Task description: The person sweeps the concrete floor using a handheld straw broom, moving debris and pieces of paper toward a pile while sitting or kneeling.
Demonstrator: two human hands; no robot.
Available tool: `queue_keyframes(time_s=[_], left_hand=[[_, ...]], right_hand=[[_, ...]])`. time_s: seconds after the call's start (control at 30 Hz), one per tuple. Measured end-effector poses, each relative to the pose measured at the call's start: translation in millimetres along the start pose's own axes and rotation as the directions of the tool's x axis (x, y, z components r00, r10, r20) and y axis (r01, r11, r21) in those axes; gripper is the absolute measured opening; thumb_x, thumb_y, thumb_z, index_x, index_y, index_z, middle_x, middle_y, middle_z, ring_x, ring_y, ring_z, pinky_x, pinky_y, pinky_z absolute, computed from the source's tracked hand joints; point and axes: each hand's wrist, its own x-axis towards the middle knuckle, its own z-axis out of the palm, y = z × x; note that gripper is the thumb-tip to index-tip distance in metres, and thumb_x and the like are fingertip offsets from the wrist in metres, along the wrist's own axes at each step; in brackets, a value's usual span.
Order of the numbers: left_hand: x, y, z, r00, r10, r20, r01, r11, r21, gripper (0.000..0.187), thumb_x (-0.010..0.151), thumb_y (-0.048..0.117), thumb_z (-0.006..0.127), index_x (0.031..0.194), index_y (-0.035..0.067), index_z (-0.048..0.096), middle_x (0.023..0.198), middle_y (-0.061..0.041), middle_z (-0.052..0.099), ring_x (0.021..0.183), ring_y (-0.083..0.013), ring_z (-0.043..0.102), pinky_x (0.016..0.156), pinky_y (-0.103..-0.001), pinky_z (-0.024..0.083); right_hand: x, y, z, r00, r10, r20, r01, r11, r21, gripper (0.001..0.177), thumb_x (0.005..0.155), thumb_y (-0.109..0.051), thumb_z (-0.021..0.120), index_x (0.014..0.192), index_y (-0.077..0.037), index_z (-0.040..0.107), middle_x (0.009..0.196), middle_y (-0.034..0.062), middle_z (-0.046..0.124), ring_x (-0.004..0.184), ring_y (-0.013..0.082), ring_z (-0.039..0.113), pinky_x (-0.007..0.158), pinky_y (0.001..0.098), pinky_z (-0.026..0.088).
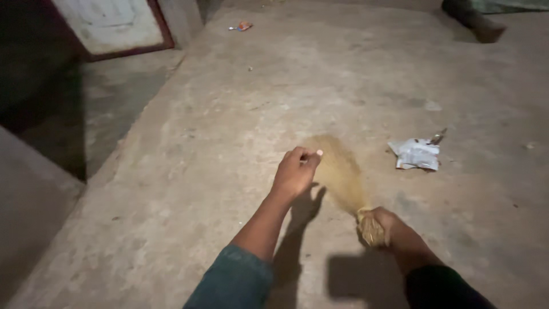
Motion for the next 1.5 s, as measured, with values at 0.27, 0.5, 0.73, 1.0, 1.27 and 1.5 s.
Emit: queue_keyframes(time_s=[0.27, 0.5, 0.73, 1.0, 1.27, 1.5], left_hand=[[0, 31, -6, 0.996, 0.093, -0.01, -0.091, 0.988, 0.122, 0.042, 0.092, 0.044, 0.062, 0.109, 0.007, 0.074, 0.12, -0.019, 0.069, 0.115, -0.0338, 0.065, 0.101, -0.041, 0.049], [0, 18, 5, 0.993, 0.077, 0.093, -0.096, 0.968, 0.231, 0.049, 0.095, 0.047, 0.063, 0.11, 0.001, 0.071, 0.117, -0.025, 0.065, 0.11, -0.0388, 0.063, 0.097, -0.043, 0.049], [42, -17, 17, 0.995, -0.017, 0.097, 0.011, 0.998, 0.061, 0.048, 0.093, 0.046, 0.061, 0.104, 0.001, 0.071, 0.094, -0.018, 0.076, 0.093, -0.0337, 0.073, 0.087, -0.042, 0.054], [91, -25, 32, 0.992, 0.089, 0.09, -0.094, 0.994, 0.049, 0.048, 0.091, 0.047, 0.065, 0.111, 0.004, 0.071, 0.113, -0.02, 0.071, 0.108, -0.0357, 0.067, 0.093, -0.043, 0.052], [127, -9, 5, 0.997, -0.007, 0.079, 0.018, 0.99, -0.138, 0.049, 0.091, 0.047, 0.064, 0.113, 0.004, 0.07, 0.118, -0.019, 0.07, 0.111, -0.0358, 0.067, 0.095, -0.045, 0.052], [150, -19, -32, 0.981, -0.003, 0.195, 0.026, 0.993, -0.114, 0.054, 0.094, 0.053, 0.06, 0.118, 0.006, 0.069, 0.123, -0.02, 0.072, 0.121, -0.0361, 0.065, 0.102, -0.043, 0.05]], right_hand=[[14, -63, 36, 0.442, -0.751, -0.49, 0.559, 0.658, -0.504, 0.044, 0.079, -0.023, 0.078, 0.118, -0.004, 0.072, 0.093, 0.0153, 0.075, 0.082, 0.0311, 0.071, 0.075, 0.0451, 0.054], [-29, -7, 12, 0.951, -0.308, 0.008, 0.282, 0.861, -0.424, 0.037, 0.082, -0.01, 0.069, 0.119, -0.005, 0.069, 0.088, 0.0182, 0.071, 0.07, 0.0328, 0.066, 0.063, 0.0479, 0.053], [-80, -44, -3, 0.615, -0.678, -0.403, 0.514, 0.732, -0.447, 0.038, 0.082, -0.012, 0.066, 0.118, 0.001, 0.067, 0.092, 0.0206, 0.075, 0.077, 0.0304, 0.072, 0.067, 0.0431, 0.057], [-70, -47, 8, 0.619, -0.581, -0.529, 0.418, 0.813, -0.405, 0.042, 0.089, -0.012, 0.068, 0.124, 0.01, 0.069, 0.094, 0.0196, 0.074, 0.077, 0.0285, 0.071, 0.067, 0.0423, 0.055], [-36, -48, 122, 0.696, -0.718, -0.018, 0.565, 0.562, -0.604, 0.058, 0.082, -0.011, 0.069, 0.138, -0.006, 0.061, 0.103, 0.0082, 0.077, 0.09, 0.0172, 0.069, 0.083, 0.0331, 0.054], [5, -7, 118, 0.886, -0.408, -0.218, 0.091, 0.616, -0.783, 0.05, 0.083, -0.014, 0.067, 0.132, -0.008, 0.072, 0.11, 0.0157, 0.081, 0.094, 0.0275, 0.075, 0.087, 0.0388, 0.059]])
